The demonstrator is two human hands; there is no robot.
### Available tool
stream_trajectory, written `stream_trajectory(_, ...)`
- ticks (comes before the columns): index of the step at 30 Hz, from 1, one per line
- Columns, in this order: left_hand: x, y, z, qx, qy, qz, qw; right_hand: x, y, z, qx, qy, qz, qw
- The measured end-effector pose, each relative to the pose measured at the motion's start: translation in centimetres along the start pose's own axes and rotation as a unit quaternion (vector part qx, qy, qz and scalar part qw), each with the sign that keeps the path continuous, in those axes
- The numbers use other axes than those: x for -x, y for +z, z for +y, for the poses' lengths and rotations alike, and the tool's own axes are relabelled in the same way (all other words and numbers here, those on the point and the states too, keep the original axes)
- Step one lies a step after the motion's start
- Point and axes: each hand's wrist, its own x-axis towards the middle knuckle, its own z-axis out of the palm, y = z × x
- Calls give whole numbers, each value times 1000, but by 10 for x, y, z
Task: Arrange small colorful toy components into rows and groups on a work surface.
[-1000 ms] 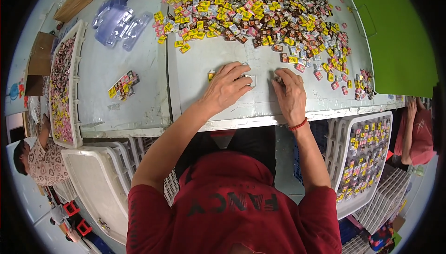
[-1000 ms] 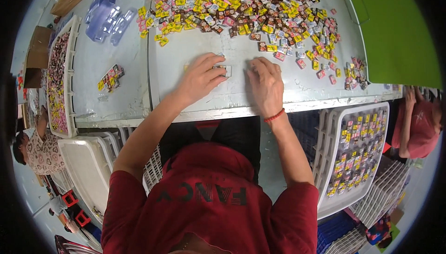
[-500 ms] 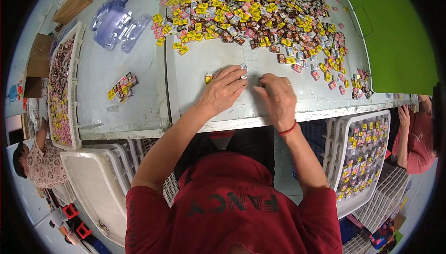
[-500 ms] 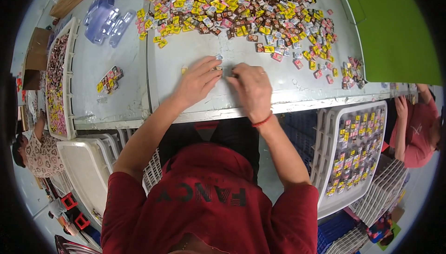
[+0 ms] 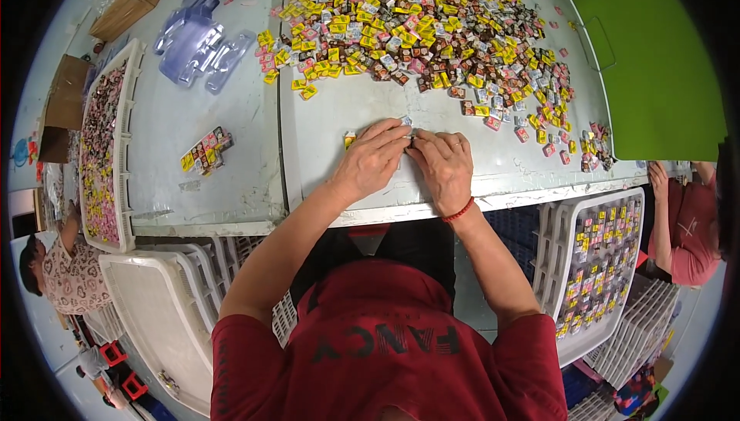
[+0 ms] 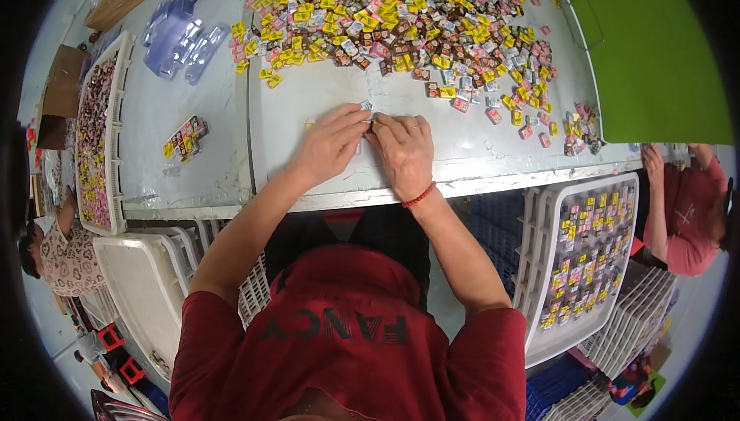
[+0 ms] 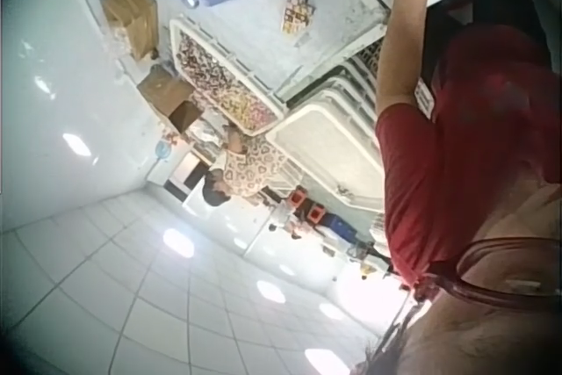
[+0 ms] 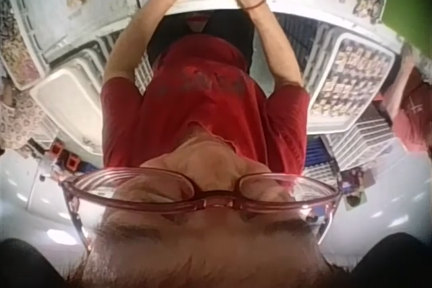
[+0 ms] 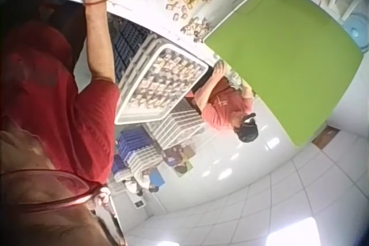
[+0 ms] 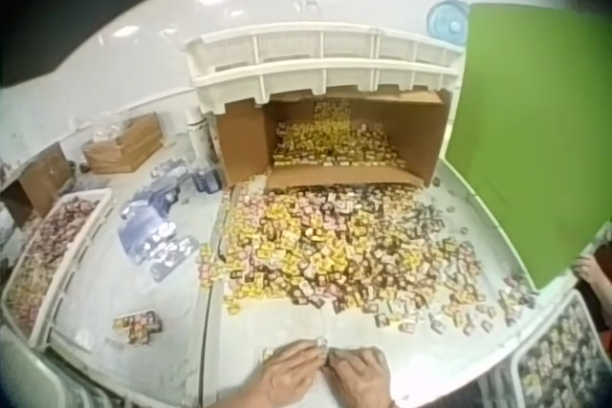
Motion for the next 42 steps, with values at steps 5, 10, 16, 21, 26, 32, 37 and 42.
stream_trajectory(5,-1,-6,0,10,-25,-5,1000,10,-10,-22,67,12,-79,995)
stream_trajectory(10,-14,-37,10,141,-277,-24,950,16,-12,-22,65,29,-103,992)
stream_trajectory(16,22,-44,5,-138,1,29,990,14,-15,-25,54,31,-114,992)
stream_trajectory(21,20,-40,20,-108,-65,-13,992,14,-15,-24,40,19,-109,993)
stream_trajectory(26,8,-38,-2,-73,-51,-73,993,14,-13,-22,43,15,-103,994)
stream_trajectory(32,7,-32,-11,-41,-68,-57,995,14,-15,-22,32,19,-103,994)
stream_trajectory(37,17,-32,-10,-10,-83,-5,996,13,-16,-22,26,27,-111,993)
stream_trajectory(42,17,-30,-18,-18,-70,-19,997,11,-15,-22,11,11,-107,994)
